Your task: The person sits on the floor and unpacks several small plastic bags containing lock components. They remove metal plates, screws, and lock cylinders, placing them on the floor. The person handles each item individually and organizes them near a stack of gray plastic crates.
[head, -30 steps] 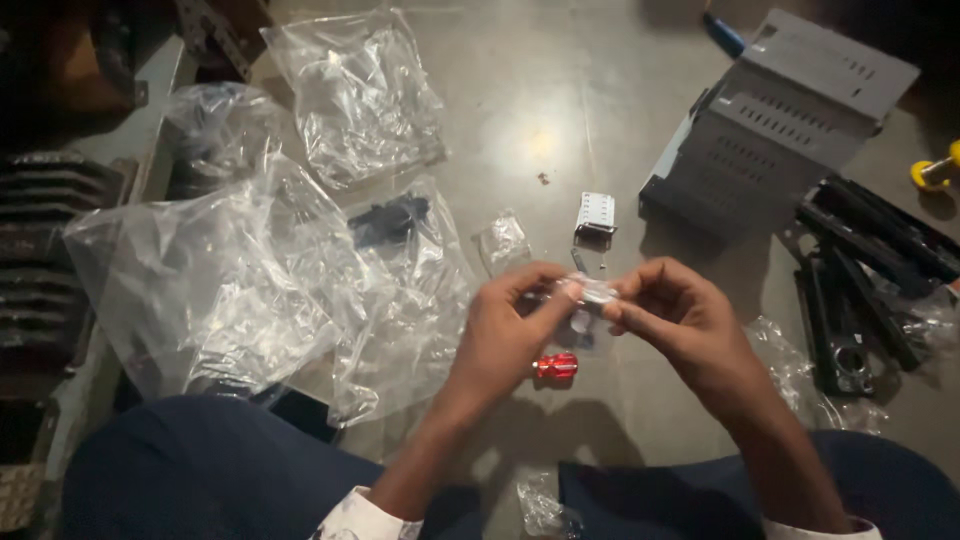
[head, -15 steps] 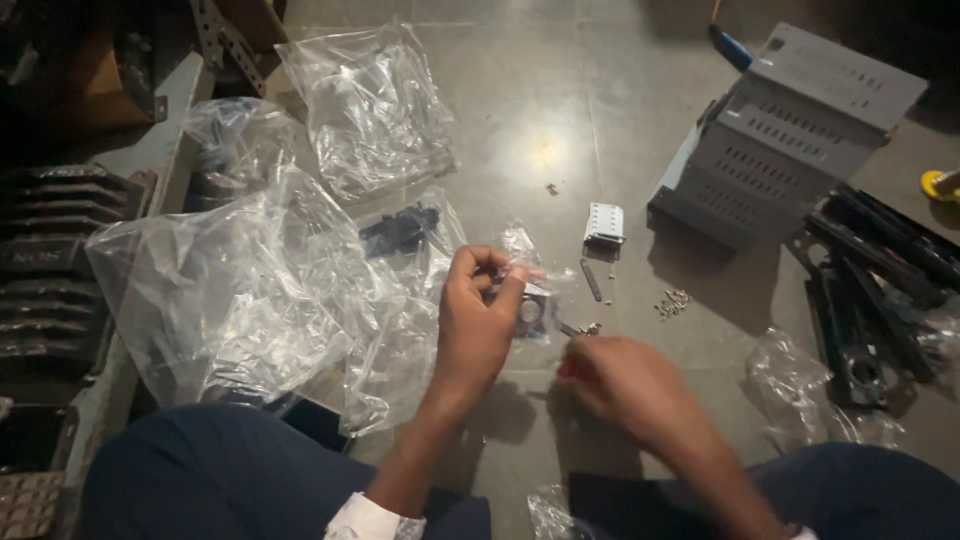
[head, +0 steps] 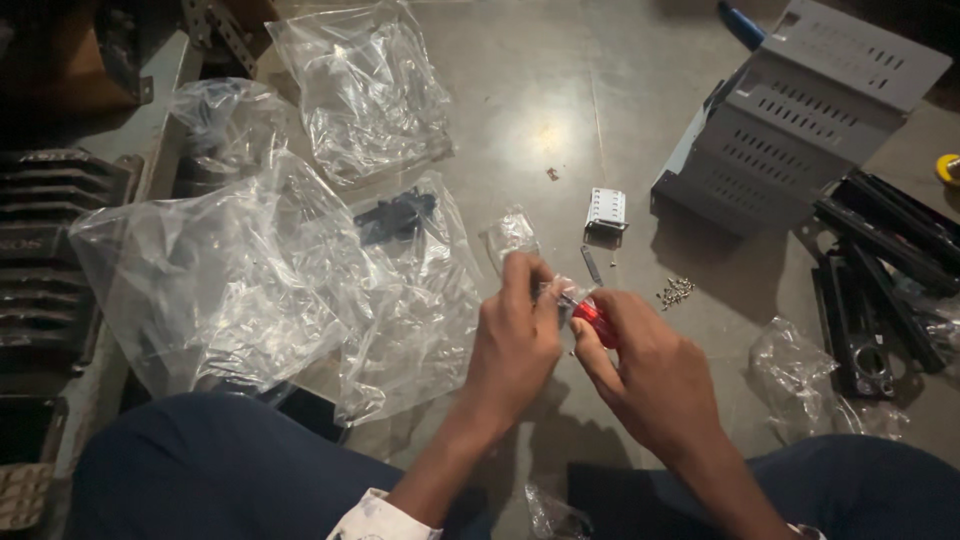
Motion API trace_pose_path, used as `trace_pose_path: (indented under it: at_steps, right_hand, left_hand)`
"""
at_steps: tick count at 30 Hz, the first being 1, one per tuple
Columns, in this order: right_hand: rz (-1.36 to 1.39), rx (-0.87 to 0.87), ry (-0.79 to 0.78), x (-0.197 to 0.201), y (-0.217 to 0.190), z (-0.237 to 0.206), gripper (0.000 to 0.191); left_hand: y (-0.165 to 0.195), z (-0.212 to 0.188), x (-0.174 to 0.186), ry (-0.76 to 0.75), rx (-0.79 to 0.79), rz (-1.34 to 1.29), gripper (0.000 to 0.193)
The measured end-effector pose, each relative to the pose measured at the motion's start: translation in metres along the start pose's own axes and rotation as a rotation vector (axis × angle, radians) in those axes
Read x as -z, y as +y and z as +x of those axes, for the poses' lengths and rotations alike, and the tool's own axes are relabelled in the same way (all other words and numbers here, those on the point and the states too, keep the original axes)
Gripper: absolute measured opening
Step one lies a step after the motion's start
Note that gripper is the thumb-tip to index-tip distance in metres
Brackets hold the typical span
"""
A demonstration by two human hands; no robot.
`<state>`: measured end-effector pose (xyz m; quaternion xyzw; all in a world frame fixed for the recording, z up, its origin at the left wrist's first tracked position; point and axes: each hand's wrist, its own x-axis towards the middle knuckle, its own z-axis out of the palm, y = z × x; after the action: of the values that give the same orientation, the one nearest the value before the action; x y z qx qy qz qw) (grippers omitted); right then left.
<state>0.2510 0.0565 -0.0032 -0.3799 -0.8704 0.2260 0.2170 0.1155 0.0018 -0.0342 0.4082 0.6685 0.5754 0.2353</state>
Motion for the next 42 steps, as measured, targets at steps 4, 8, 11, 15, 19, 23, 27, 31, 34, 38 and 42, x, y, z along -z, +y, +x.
trace_pose_path:
  at_steps: [4,8,11,15,19,23,27,31,34,38,42]
  right_hand:
    - [-0.084,-0.028,0.003,-0.006,-0.001,0.000,0.030]
    - [-0.169,-0.147,-0.051,-0.017,0.004,-0.004,0.027]
    - [-0.195,-0.243,-0.085,-0.023,0.010,-0.002,0.031]
    - [-0.249,-0.440,-0.083,-0.024,0.026,0.016,0.035]
    - [-0.138,-0.519,0.068,0.004,0.072,0.031,0.037]
    - [0.494,-0.472,0.060,0.010,0.099,0.022,0.031]
    - [0.989,-0.464,-0.055,-0.007,0.082,0.018,0.032]
    - [0.616,-0.373,-0.100,-0.011,0.054,0.015,0.031]
    - [0.656,-0.318,-0.148,-0.013,0.042,0.014,0.025]
    - [0.717,-0.424,-0.089,-0.012,0.036,0.009,0.019]
    - [0.915,-0.389,-0.054,-0.016,0.029,0.005,0.017]
  left_hand:
    - [-0.001,-0.003,-0.002,-0.009,-0.169,0.160,0.016]
    - [-0.003,-0.006,-0.005,0.045,-0.300,0.257,0.021]
    - [-0.002,-0.007,-0.007,0.076,-0.378,0.286,0.022]
    - [0.004,-0.011,-0.007,0.110,-0.468,0.334,0.021]
    - [0.010,-0.018,0.003,0.193,-0.314,0.167,0.016]
    - [0.012,-0.010,0.004,0.149,-0.051,0.006,0.014]
    - [0.014,-0.004,0.000,0.120,-0.072,-0.014,0.014]
    - [0.016,-0.005,0.000,0.052,0.006,-0.040,0.014]
    - [0.017,-0.007,0.003,0.064,-0.058,0.000,0.014]
    - [0.017,-0.004,0.001,0.146,-0.005,-0.026,0.012]
    - [0.011,-0.002,0.000,0.184,0.158,-0.110,0.010]
